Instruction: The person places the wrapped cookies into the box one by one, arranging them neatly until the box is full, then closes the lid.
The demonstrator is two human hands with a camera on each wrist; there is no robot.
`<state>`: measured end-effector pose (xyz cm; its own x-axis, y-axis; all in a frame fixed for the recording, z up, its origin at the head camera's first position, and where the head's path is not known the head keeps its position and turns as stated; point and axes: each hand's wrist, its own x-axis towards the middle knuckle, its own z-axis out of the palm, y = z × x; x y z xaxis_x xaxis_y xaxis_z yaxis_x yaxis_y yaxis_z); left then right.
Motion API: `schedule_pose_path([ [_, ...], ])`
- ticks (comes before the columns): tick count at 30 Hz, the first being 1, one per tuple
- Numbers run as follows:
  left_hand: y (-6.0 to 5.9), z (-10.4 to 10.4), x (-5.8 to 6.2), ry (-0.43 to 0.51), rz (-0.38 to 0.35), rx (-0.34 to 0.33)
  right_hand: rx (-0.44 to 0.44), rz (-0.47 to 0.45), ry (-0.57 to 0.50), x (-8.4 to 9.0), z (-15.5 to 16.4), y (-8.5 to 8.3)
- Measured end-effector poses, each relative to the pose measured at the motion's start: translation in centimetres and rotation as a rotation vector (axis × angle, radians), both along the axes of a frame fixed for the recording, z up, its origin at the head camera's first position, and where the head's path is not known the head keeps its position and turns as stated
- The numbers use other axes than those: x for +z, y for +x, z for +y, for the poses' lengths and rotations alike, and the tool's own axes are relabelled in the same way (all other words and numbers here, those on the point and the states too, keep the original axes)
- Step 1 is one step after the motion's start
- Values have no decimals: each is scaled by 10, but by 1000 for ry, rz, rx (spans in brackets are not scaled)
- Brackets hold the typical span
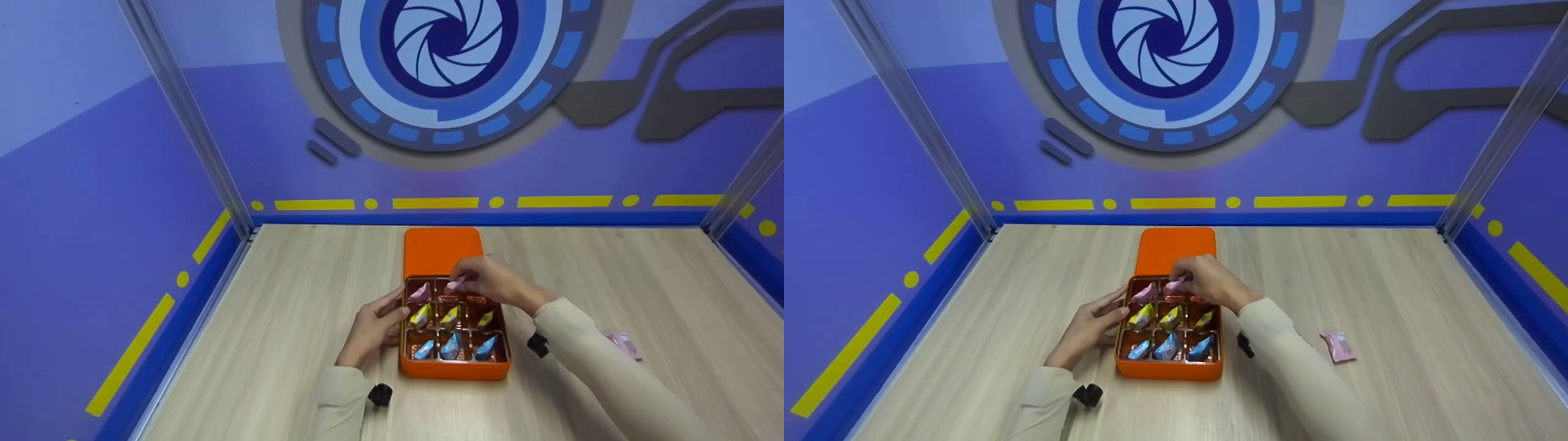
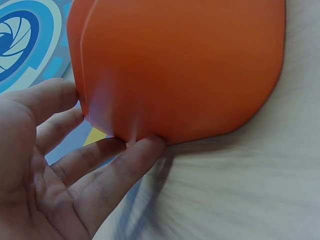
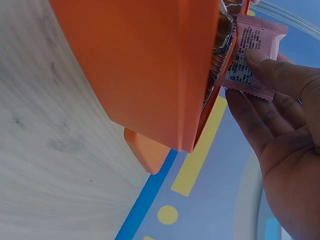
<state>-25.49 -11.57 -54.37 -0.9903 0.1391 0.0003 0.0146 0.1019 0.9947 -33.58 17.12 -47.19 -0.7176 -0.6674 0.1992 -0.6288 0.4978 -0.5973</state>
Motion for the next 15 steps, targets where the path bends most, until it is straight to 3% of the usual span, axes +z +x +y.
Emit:
schedule_pose_path([
  [15, -2, 0, 0, -2, 5, -2, 6, 35, 13, -4, -9, -3],
])
